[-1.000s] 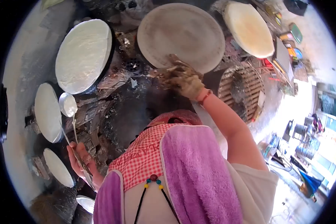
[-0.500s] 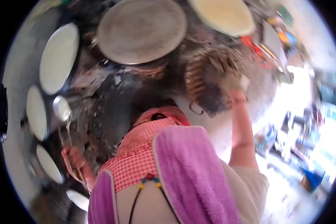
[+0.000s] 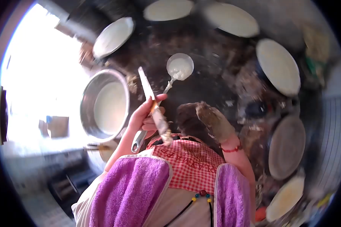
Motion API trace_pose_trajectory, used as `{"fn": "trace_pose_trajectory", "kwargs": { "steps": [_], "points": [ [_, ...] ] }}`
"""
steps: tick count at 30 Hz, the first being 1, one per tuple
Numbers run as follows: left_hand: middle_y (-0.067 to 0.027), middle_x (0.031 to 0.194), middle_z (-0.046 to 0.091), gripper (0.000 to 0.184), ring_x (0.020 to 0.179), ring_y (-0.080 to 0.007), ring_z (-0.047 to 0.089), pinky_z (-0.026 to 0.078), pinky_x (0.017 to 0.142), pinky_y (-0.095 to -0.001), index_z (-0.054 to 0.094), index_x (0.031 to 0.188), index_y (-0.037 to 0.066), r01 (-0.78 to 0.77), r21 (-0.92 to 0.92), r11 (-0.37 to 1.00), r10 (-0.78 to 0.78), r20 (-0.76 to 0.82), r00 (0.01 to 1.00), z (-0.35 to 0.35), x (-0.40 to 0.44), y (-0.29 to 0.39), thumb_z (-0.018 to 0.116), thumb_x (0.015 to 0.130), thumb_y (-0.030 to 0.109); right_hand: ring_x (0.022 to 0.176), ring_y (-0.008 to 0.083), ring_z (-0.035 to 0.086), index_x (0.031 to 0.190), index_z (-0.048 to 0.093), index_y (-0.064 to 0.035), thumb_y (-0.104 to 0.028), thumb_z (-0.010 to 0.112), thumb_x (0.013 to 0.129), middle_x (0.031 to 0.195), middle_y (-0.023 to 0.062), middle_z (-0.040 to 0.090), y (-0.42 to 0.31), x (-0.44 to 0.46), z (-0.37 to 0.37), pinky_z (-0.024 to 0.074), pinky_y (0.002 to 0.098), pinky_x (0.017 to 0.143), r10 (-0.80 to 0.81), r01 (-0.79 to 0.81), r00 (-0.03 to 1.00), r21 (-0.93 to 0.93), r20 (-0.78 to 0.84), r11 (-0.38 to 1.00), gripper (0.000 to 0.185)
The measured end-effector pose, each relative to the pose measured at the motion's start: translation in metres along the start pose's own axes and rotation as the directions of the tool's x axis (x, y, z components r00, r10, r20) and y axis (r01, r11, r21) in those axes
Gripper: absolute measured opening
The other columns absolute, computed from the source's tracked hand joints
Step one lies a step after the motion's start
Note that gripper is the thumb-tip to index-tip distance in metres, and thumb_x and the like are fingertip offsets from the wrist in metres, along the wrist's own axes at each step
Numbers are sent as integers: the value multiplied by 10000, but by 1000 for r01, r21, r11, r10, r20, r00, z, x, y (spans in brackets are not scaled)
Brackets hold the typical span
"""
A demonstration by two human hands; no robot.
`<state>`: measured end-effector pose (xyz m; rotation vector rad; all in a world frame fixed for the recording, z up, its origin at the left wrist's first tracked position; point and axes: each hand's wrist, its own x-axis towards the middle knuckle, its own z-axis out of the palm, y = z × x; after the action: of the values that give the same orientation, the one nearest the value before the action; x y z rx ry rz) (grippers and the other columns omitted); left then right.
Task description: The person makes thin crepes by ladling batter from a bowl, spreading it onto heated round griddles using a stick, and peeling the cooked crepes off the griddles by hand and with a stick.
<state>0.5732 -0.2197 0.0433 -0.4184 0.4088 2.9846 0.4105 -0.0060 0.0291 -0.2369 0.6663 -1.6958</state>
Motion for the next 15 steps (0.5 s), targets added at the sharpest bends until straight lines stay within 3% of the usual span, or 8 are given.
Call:
{"fn": "trace_pose_trajectory", "kwargs": {
  "steps": [2,5,6,8,9,11,13,15],
  "points": [
    [49,687,423,441,440,-17,292,249,381,-185,441,1376,129,-148,235,961,183,-139,973,-11,-39,21,489,988,334,1065,247,610,1351,409,42,-240,489,974,1230,174,569,15,68,53,516,322,880,301,-297,945,-51,130,953,478],
    [4,880,584,504,505,-26,397,302,413,-180,359,1438,182,-263,561,785,508,-338,793,-41,-93,43,527,974,281,1058,192,608,1334,443,22,-181,542,954,1184,131,605,84,155,105,512,322,898,499,-429,845,-314,190,847,442],
    [-17,949,610,519,536,-36,441,321,417,-183,333,1455,195,-320,614,721,603,-329,727,-64,-102,55,512,980,303,880,164,655,1343,452,-27,-111,598,911,1097,133,646,107,179,123,542,280,738,472,-451,873,-167,125,877,463],
    [-39,950,616,549,545,-96,500,358,409,-208,278,1472,226,-463,528,712,700,-591,402,-159,-112,70,502,982,336,625,122,611,1343,452,-83,-52,623,876,966,133,672,128,227,136,475,228,480,623,-595,766,-191,158,781,498],
    [-19,810,557,484,504,-77,436,335,389,-211,353,1418,169,-435,346,832,526,-743,415,-120,-143,101,474,991,363,562,100,563,1348,446,-117,-28,631,861,913,131,670,141,245,141,393,211,405,599,-580,798,-178,73,795,529],
    [20,650,390,421,431,-55,300,269,372,-201,421,1306,89,-673,-335,659,360,-646,674,-189,-189,116,488,984,351,454,57,444,1382,407,-175,-28,615,868,812,103,626,152,282,137,288,176,329,573,-578,815,-178,-81,797,573],
    [24,646,369,377,413,-50,279,262,364,-201,439,1281,74,-795,-385,468,399,-711,579,-204,-219,130,470,996,320,405,35,370,1416,369,-173,-41,585,883,763,80,573,158,309,128,264,156,327,594,-645,763,-263,-253,717,591],
    [14,658,396,329,418,-55,307,267,361,-208,456,1273,58,-767,-70,638,465,-759,456,-217,-246,128,450,1005,248,403,36,384,1426,357,-168,-17,605,848,795,96,599,142,316,148,285,165,332,648,-749,659,-418,-382,514,648]
  ]
}}
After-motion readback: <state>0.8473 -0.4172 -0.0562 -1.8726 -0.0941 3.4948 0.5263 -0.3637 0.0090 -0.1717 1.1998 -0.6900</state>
